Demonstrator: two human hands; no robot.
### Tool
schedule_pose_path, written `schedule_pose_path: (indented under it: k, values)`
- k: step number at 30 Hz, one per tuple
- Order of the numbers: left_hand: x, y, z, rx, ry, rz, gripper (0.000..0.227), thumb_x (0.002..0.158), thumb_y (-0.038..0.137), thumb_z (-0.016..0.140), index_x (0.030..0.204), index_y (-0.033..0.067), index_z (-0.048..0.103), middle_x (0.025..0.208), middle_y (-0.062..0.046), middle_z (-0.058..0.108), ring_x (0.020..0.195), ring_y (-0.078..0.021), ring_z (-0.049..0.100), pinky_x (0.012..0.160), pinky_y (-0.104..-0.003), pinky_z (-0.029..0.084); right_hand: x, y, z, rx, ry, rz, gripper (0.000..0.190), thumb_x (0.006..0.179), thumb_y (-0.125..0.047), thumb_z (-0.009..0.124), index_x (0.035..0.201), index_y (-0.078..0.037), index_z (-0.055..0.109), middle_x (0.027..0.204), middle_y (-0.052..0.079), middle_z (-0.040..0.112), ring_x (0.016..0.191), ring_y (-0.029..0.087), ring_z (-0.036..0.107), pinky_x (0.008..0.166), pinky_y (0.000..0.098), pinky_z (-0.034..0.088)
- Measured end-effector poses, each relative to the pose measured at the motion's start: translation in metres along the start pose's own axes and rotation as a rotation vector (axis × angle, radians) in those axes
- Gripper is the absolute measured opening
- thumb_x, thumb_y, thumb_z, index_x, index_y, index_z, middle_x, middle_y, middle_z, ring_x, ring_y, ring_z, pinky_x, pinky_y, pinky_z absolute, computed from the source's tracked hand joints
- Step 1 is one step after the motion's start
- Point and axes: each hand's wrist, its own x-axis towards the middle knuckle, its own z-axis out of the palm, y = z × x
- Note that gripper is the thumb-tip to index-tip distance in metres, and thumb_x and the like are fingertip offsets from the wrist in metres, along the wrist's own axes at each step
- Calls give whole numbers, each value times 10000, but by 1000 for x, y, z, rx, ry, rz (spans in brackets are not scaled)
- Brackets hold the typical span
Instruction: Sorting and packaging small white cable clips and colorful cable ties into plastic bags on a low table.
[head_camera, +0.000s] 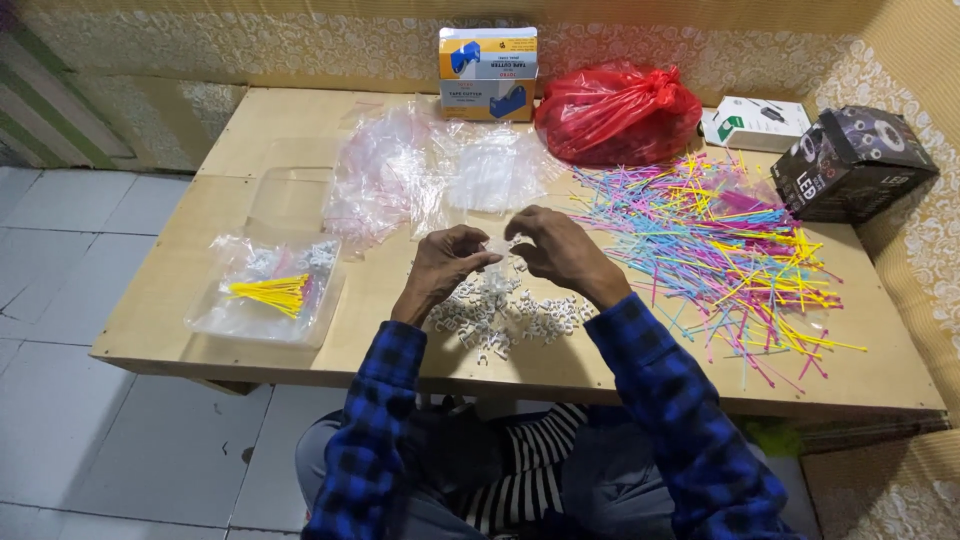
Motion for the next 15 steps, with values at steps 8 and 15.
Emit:
schedule_pose_path:
  k: [8,15]
  values:
    - [-7,8,-18,-91,39,-21,363,778,82,904,1097,3,748,798,-166,749,630,-180,736,628,-279,589,-23,43,62,-57,-268,258,380,839,-251,779,1200,-153,709,1066,146,764,1050,389,727,877,525,589]
    - [-12,11,-31,-87,27,-46,319,814,132,882,1104,86,758,868,-175,760,659,-180,749,631,-277,591,-15,24,105,-135,-228,157,475,822,-196,773,1282,-193,657,1171,197,671,1030,464,700,839,578,592]
